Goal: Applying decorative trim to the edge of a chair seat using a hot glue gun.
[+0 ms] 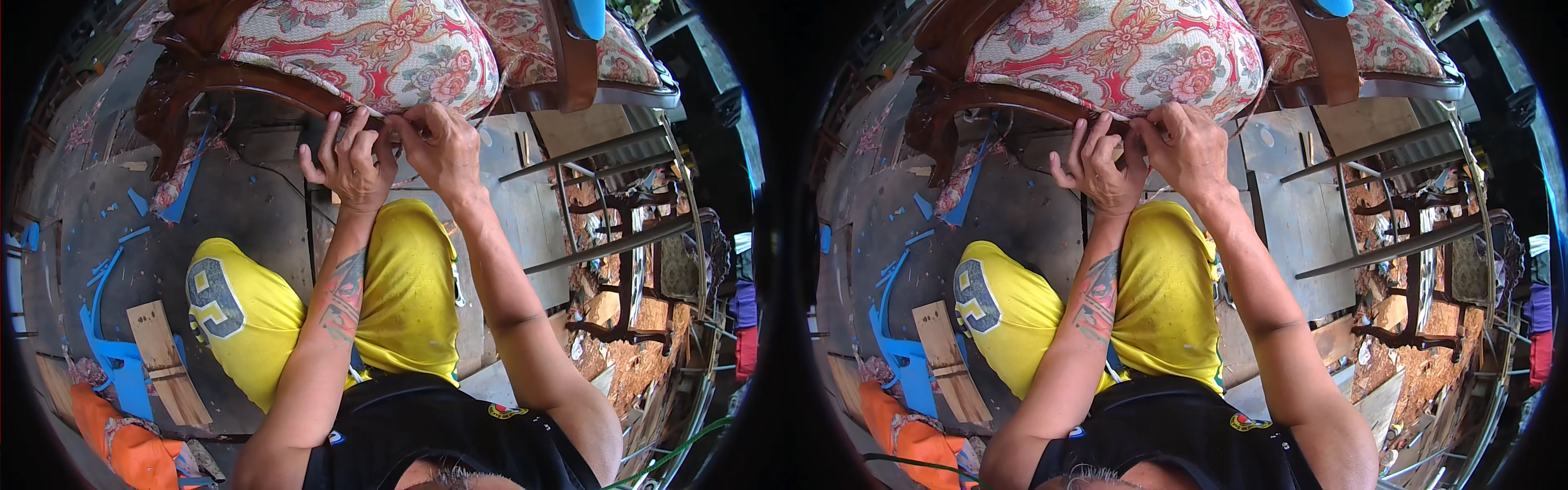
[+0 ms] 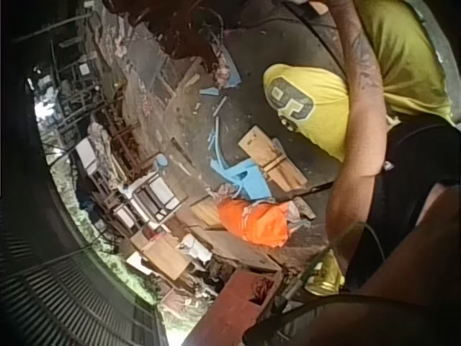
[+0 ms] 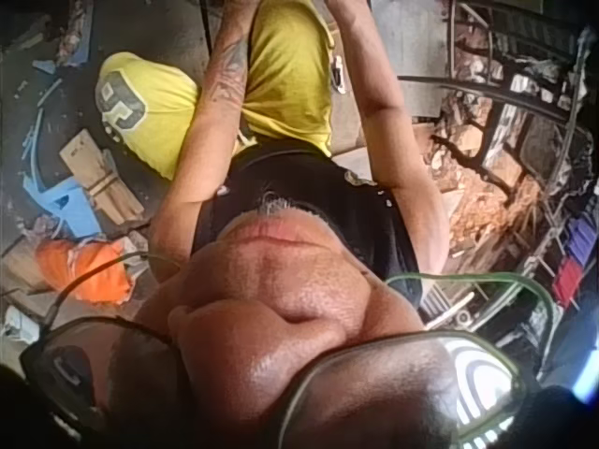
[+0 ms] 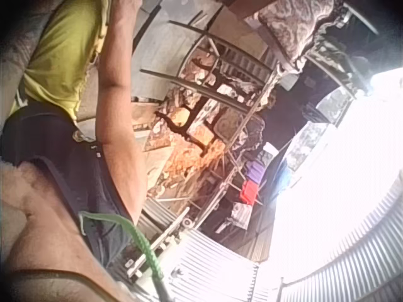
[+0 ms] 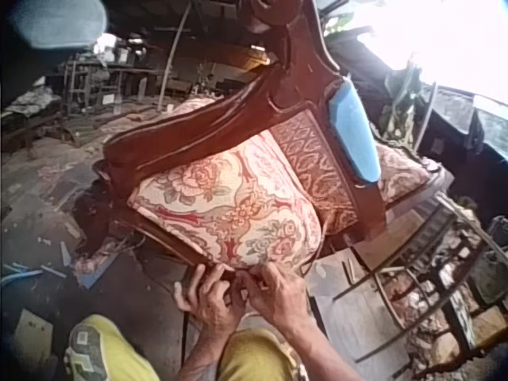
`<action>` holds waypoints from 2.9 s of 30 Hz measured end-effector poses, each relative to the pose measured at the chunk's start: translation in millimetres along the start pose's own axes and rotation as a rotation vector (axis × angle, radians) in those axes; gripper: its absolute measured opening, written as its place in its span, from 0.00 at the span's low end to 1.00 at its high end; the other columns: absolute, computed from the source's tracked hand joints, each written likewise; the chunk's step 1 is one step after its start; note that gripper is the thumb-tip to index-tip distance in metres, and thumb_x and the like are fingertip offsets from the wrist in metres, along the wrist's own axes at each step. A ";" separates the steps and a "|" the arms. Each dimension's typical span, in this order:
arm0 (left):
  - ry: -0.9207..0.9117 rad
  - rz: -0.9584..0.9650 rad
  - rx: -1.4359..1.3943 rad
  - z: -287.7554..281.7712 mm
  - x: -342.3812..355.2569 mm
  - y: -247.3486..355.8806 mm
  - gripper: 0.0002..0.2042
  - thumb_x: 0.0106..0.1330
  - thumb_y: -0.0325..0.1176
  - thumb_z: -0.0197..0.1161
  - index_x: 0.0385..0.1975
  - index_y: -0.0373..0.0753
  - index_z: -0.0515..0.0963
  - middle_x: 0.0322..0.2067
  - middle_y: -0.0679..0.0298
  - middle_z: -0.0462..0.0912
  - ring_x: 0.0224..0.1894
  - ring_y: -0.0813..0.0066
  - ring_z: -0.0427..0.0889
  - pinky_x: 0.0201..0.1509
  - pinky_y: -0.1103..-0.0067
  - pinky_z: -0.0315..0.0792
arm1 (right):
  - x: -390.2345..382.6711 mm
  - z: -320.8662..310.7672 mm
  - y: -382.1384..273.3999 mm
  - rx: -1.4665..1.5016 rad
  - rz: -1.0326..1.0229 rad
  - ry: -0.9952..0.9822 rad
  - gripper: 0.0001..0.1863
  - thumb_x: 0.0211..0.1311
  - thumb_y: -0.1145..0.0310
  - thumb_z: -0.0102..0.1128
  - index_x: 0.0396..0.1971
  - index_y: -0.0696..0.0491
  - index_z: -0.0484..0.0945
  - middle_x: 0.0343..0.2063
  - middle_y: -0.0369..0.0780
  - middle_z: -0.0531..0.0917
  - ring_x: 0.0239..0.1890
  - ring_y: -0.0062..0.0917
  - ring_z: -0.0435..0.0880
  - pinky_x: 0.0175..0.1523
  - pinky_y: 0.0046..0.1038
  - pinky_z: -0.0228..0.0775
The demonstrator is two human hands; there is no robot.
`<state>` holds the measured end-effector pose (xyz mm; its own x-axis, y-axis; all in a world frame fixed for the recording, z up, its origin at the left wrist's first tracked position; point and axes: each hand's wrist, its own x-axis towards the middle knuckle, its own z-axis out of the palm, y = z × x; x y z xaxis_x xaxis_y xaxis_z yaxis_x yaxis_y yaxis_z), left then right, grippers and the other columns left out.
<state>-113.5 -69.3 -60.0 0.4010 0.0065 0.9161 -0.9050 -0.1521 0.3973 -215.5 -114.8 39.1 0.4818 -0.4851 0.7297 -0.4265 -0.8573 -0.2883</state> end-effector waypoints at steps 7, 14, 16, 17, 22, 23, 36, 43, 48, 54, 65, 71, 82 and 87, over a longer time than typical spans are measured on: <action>-0.003 -0.018 -0.021 -0.4 -0.6 0.4 0.17 0.66 0.34 0.73 0.48 0.54 0.71 0.58 0.78 0.86 0.67 0.64 0.79 0.79 0.52 0.39 | 5.3 2.2 -5.2 -0.082 -0.134 -0.016 0.10 0.62 0.63 0.75 0.31 0.50 0.82 0.25 0.41 0.85 0.29 0.40 0.87 0.33 0.40 0.78; -0.041 -0.039 -0.050 -4.2 0.6 1.9 0.15 0.67 0.36 0.71 0.48 0.54 0.72 0.59 0.79 0.86 0.68 0.65 0.78 0.79 0.53 0.40 | 2.4 4.9 -8.4 -0.108 -0.166 -0.030 0.09 0.63 0.65 0.73 0.30 0.50 0.82 0.25 0.42 0.85 0.29 0.39 0.87 0.32 0.40 0.78; -0.034 -0.039 -0.054 -3.4 0.4 1.1 0.15 0.68 0.37 0.71 0.48 0.54 0.72 0.59 0.79 0.86 0.68 0.65 0.78 0.79 0.53 0.40 | 3.5 4.2 -8.4 -0.093 -0.182 -0.030 0.08 0.63 0.65 0.73 0.31 0.50 0.82 0.25 0.42 0.85 0.29 0.39 0.87 0.32 0.39 0.78; -0.026 -0.034 -0.051 -2.7 -0.2 0.2 0.15 0.68 0.37 0.71 0.48 0.54 0.72 0.59 0.79 0.86 0.68 0.65 0.78 0.79 0.53 0.40 | 4.3 4.4 -8.4 -0.078 -0.196 -0.028 0.08 0.63 0.65 0.73 0.32 0.50 0.82 0.25 0.42 0.85 0.29 0.39 0.87 0.31 0.39 0.78; -0.010 -0.028 -0.032 -0.4 -2.2 -1.4 0.14 0.68 0.39 0.71 0.47 0.54 0.73 0.59 0.80 0.85 0.68 0.66 0.78 0.78 0.53 0.41 | 7.1 7.2 -10.2 -0.070 -0.197 -0.021 0.08 0.64 0.65 0.73 0.33 0.50 0.82 0.25 0.41 0.86 0.27 0.40 0.87 0.30 0.39 0.78; -0.015 -0.022 -0.038 -0.7 -2.5 -2.0 0.15 0.68 0.40 0.71 0.49 0.54 0.73 0.59 0.78 0.85 0.69 0.65 0.77 0.79 0.53 0.39 | 6.0 9.1 -10.4 -0.074 -0.199 -0.005 0.08 0.64 0.65 0.73 0.34 0.50 0.82 0.25 0.41 0.86 0.27 0.40 0.88 0.30 0.39 0.78; -0.018 -0.015 -0.032 0.1 -4.4 -3.5 0.17 0.69 0.42 0.70 0.54 0.53 0.74 0.60 0.78 0.84 0.69 0.65 0.76 0.78 0.52 0.39 | 6.5 16.7 -17.0 0.034 -0.157 0.056 0.09 0.63 0.67 0.75 0.33 0.51 0.81 0.25 0.42 0.86 0.27 0.40 0.88 0.30 0.38 0.77; -0.021 -0.028 -0.053 -1.8 0.1 -0.2 0.18 0.69 0.40 0.70 0.56 0.53 0.74 0.59 0.78 0.84 0.69 0.65 0.76 0.78 0.53 0.40 | -2.3 14.0 -20.5 0.022 -0.027 0.053 0.10 0.63 0.65 0.75 0.33 0.52 0.82 0.27 0.43 0.87 0.30 0.41 0.88 0.34 0.40 0.79; 0.027 -0.044 -0.036 0.0 0.4 0.8 0.17 0.71 0.36 0.69 0.56 0.56 0.74 0.55 0.79 0.87 0.66 0.67 0.79 0.78 0.53 0.43 | -5.5 10.9 -20.1 -0.009 0.041 0.028 0.10 0.64 0.63 0.75 0.32 0.53 0.83 0.27 0.45 0.87 0.30 0.43 0.88 0.35 0.41 0.79; 0.031 -0.029 -0.022 -1.3 1.8 -0.2 0.18 0.71 0.37 0.70 0.57 0.56 0.73 0.55 0.78 0.86 0.65 0.66 0.80 0.78 0.54 0.43 | -6.9 11.7 -26.3 -0.019 0.121 0.025 0.13 0.65 0.61 0.74 0.29 0.54 0.83 0.27 0.46 0.86 0.30 0.45 0.87 0.35 0.43 0.78; -0.010 -0.070 0.175 -2.0 2.1 -0.6 0.23 0.74 0.51 0.64 0.66 0.53 0.80 0.66 0.66 0.74 0.67 0.62 0.70 0.72 0.52 0.52 | -10.6 20.9 -21.9 -0.042 0.092 0.078 0.12 0.65 0.62 0.74 0.29 0.54 0.83 0.25 0.48 0.86 0.28 0.47 0.86 0.34 0.44 0.78; -0.053 -0.089 0.152 -3.9 1.6 0.8 0.27 0.73 0.52 0.65 0.70 0.53 0.77 0.67 0.59 0.71 0.69 0.59 0.69 0.70 0.49 0.53 | -12.5 22.3 -21.9 -0.015 0.105 0.090 0.12 0.65 0.63 0.74 0.29 0.55 0.83 0.25 0.49 0.86 0.28 0.49 0.86 0.34 0.45 0.78; -0.043 -0.097 0.109 -3.3 0.8 -1.1 0.28 0.72 0.52 0.66 0.71 0.54 0.76 0.67 0.57 0.70 0.69 0.56 0.69 0.70 0.47 0.54 | -14.3 24.2 -21.0 0.020 0.098 0.094 0.11 0.65 0.65 0.74 0.30 0.55 0.82 0.25 0.50 0.85 0.28 0.50 0.86 0.34 0.45 0.78; -0.039 -0.098 0.105 -2.9 0.7 -1.1 0.28 0.72 0.52 0.66 0.70 0.53 0.77 0.66 0.58 0.70 0.69 0.57 0.69 0.69 0.46 0.54 | -14.4 24.5 -20.8 0.019 0.102 0.095 0.10 0.65 0.66 0.73 0.30 0.55 0.82 0.26 0.50 0.85 0.29 0.50 0.86 0.34 0.45 0.77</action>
<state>-112.6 -66.2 -59.7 0.4941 -0.0118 0.8693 -0.8422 -0.2548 0.4752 -194.9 -94.2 19.3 0.3618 -0.5518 0.7514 -0.4541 -0.8082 -0.3749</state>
